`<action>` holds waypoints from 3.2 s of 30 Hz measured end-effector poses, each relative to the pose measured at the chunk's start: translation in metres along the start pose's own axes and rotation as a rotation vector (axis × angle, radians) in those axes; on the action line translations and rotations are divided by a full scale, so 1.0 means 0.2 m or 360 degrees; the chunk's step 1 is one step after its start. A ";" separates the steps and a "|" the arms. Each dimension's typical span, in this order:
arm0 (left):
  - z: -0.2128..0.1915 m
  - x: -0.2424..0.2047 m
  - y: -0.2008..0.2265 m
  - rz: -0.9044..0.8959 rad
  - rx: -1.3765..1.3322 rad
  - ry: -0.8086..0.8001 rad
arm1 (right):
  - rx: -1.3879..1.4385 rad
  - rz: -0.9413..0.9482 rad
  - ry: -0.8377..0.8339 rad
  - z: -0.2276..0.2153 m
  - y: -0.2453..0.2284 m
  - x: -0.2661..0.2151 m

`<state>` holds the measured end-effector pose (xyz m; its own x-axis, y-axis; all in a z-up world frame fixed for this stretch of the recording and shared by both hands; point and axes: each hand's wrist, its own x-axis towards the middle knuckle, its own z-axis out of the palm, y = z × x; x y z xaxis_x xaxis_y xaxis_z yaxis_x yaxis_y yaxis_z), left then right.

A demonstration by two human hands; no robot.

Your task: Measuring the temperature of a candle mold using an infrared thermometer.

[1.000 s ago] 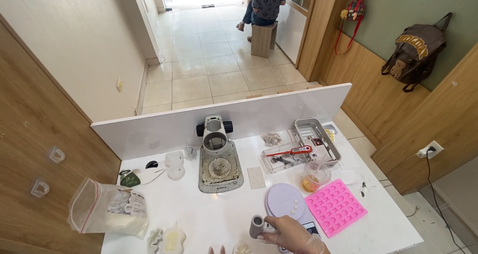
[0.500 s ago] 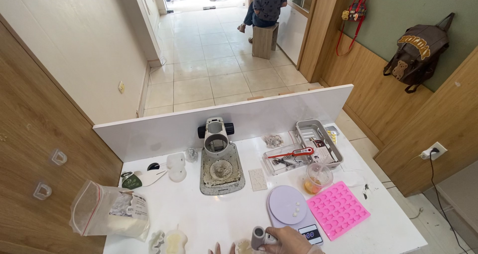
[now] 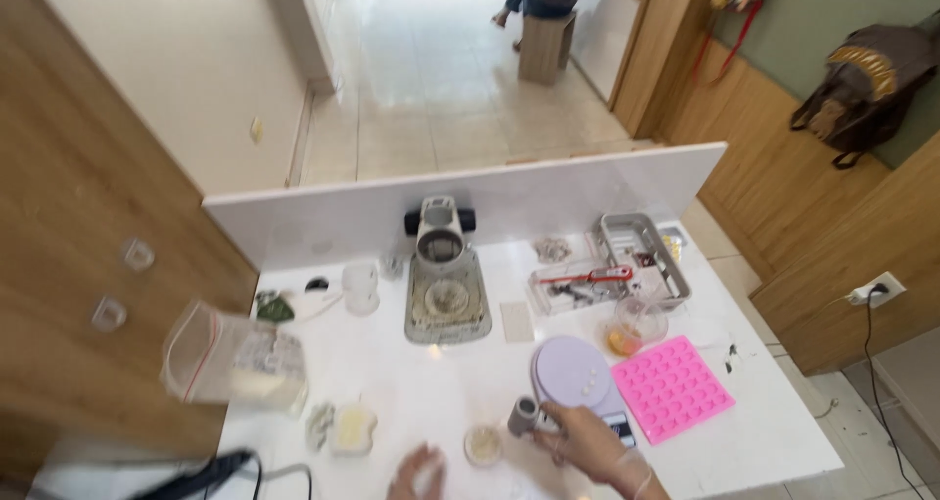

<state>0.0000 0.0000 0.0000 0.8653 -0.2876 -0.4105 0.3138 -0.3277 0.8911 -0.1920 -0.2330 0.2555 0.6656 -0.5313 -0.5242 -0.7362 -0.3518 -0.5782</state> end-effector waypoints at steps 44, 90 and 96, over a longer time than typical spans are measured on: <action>-0.03 -1.13 1.98 -0.0059 -0.2618 -0.1963 | 0.0096 -0.0186 0.0035 0.14 -0.21 -0.14; -0.08 -0.62 1.15 0.0632 0.0041 -0.0481 | -0.0189 -0.0100 0.0229 0.10 -0.18 -0.18; 0.07 -0.45 0.57 0.0598 0.1492 -0.0605 | -0.0217 -0.0031 0.0317 0.18 -0.10 -0.10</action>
<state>-0.0469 -0.0249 0.1360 0.6153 -0.7211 -0.3186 -0.5105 -0.6724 0.5359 -0.1864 -0.1883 0.2555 0.6521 -0.6605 -0.3722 -0.7424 -0.4569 -0.4900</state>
